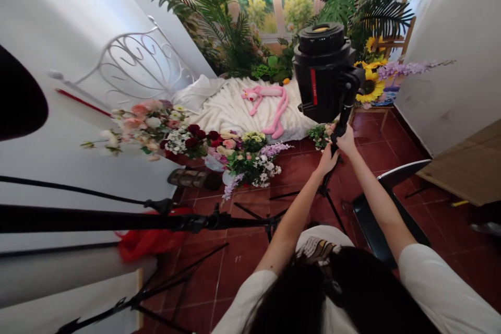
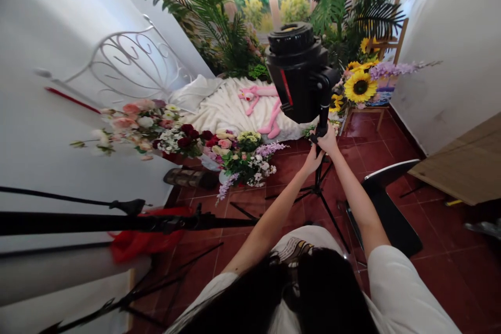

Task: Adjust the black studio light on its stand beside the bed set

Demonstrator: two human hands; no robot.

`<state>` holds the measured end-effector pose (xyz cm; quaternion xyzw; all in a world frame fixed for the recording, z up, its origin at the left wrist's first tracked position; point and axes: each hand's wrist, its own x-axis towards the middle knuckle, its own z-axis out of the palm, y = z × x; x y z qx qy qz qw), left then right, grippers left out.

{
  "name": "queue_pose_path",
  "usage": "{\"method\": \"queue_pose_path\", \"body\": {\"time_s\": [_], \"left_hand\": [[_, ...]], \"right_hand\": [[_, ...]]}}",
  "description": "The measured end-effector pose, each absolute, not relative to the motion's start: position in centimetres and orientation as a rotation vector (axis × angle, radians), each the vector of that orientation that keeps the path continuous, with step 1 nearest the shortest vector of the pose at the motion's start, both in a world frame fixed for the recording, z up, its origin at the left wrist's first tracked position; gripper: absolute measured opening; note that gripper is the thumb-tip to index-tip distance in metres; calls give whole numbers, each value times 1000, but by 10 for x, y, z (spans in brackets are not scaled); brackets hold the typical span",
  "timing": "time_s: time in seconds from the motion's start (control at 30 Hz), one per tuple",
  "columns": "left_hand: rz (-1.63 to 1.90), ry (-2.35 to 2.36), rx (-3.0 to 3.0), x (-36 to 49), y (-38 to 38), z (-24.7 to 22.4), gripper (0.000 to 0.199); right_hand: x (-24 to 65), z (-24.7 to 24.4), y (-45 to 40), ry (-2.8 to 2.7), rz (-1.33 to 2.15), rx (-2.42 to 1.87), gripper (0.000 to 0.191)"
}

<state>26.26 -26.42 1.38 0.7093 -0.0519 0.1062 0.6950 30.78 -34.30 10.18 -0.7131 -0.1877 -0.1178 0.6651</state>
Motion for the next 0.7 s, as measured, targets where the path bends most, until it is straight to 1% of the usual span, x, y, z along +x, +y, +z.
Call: {"method": "queue_pose_path", "body": {"time_s": [0.23, 0.47, 0.7], "left_hand": [[245, -96, 1619, 260, -267, 12, 36], [243, -83, 1598, 257, -266, 14, 36], [235, -106, 1593, 256, -261, 22, 41]], "right_hand": [[302, 108, -349, -449, -81, -1582, 52], [302, 111, -349, -441, -16, -1517, 55], [280, 104, -366, -495, -162, -1689, 53]]}}
